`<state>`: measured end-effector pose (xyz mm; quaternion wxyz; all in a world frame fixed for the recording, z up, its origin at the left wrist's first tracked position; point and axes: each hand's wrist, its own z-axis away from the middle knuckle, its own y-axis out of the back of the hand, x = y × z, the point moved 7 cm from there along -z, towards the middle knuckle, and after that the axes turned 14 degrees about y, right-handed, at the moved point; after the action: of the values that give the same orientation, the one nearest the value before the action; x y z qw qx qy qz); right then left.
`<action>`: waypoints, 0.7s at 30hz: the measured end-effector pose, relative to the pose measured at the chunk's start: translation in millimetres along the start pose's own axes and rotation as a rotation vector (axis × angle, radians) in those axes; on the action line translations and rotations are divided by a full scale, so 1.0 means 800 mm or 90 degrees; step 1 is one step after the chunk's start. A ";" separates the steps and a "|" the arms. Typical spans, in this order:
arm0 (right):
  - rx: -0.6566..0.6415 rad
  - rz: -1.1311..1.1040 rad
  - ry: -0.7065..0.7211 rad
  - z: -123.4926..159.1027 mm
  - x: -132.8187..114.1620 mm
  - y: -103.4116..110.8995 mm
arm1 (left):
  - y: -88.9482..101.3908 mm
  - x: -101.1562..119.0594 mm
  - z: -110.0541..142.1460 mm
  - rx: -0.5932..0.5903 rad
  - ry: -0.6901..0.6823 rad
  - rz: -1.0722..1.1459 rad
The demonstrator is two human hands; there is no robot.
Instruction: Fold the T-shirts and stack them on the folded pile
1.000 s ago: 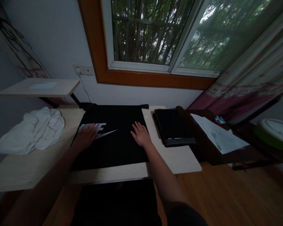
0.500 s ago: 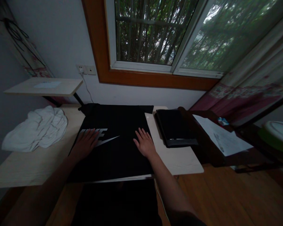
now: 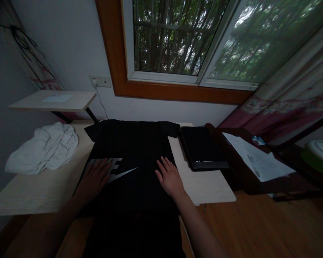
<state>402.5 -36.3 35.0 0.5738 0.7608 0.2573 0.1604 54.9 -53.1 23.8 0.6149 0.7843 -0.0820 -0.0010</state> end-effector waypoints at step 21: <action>-0.023 0.028 -0.045 -0.032 0.008 0.038 | 0.024 -0.026 -0.047 -0.018 0.051 0.059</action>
<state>400.6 -18.8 71.2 0.5924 0.7611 0.2173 0.1501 35.6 -18.2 49.7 0.6281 0.7704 -0.0937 0.0576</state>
